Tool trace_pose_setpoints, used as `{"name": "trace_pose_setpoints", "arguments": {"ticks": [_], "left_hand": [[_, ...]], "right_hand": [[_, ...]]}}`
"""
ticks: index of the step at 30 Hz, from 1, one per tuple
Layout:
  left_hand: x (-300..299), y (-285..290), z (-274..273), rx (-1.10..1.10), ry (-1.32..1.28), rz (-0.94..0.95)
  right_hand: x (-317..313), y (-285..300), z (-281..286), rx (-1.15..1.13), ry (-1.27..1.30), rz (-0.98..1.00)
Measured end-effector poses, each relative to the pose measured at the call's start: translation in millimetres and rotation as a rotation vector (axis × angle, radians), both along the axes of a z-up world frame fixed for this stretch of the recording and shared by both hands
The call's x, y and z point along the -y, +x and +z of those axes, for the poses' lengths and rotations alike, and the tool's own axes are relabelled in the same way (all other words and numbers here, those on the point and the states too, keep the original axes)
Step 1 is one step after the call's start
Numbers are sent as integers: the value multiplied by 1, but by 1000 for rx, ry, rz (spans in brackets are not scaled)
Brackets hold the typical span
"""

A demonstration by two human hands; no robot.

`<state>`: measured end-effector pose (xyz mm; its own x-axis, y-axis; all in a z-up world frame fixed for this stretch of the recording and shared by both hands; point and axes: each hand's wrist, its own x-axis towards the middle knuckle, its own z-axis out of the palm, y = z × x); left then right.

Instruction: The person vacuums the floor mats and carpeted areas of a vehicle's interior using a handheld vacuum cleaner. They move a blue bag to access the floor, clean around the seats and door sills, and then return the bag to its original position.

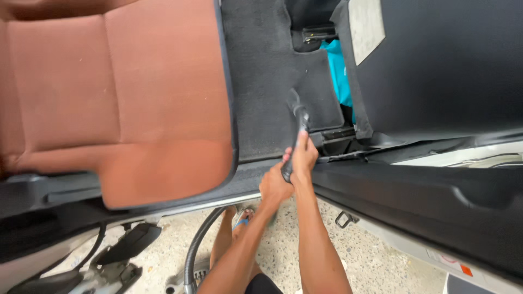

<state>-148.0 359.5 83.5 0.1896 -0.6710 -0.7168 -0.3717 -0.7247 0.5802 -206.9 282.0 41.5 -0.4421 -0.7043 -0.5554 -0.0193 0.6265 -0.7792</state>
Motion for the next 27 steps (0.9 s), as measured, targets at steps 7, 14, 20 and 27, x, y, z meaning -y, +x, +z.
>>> {"name": "trace_pose_setpoints", "arguments": {"ticks": [7, 14, 20, 27], "left_hand": [[-44, -10, 27, -101, 35, 304], [-58, -17, -32, -115, -34, 364], [-32, 2, -15, -109, -127, 209], [-9, 20, -59, -167, -44, 420]], "right_hand": [[-33, 20, 43, 114, 95, 385], [-41, 32, 34, 69, -9, 596], [-12, 16, -1, 194, 85, 216], [13, 69, 3, -26, -68, 747]]}}
